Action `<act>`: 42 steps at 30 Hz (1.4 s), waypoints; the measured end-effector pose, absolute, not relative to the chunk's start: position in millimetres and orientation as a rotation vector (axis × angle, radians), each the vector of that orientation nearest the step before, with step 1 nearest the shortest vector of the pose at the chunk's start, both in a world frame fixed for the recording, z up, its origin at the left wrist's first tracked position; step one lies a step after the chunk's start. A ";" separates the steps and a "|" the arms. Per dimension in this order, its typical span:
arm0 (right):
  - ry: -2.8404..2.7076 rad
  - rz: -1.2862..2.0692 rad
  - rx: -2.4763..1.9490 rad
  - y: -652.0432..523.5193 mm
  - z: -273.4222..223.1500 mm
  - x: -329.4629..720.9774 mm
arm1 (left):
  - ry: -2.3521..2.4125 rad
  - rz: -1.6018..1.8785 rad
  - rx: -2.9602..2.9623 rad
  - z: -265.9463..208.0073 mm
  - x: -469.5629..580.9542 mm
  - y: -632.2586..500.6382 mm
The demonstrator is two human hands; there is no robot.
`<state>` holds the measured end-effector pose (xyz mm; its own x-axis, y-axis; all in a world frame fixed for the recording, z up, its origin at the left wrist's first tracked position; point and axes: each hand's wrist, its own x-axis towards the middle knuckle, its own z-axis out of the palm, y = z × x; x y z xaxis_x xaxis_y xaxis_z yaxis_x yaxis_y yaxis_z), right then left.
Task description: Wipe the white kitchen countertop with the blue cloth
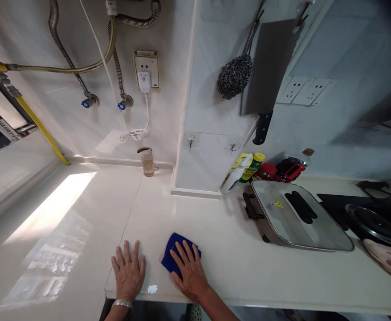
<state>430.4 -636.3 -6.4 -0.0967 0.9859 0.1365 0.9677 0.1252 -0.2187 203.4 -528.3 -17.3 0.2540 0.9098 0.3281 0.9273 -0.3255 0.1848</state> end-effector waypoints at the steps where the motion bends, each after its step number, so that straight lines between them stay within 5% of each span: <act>1: -2.156 0.105 -1.947 -643.0 -6.6 444.5 | -1.796 -0.590 -2.449 -16.8 203.8 -528.4; 17: -1.057 0.038 -3.047 -529.8 -12.5 608.0 | -1.875 -0.537 -2.452 -15.8 205.1 -529.8; 23: -1.472 -0.068 -2.822 -481.1 -21.8 504.9 | -1.824 -0.517 -2.439 -20.5 200.2 -531.6; 32: -2.385 0.206 -1.988 -402.1 -2.2 417.7 | -1.770 -0.538 -2.373 -33.8 197.4 -532.0; 42: -2.276 0.327 -2.253 -293.0 5.8 448.9 | -1.780 -0.543 -2.311 -51.2 197.1 -531.0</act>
<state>448.9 -293.0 5.8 -0.0186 0.9802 -0.1969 0.9960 0.0010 -0.0892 197.1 -531.0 -51.2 0.2191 0.8955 0.3875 0.9592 -0.2704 0.0826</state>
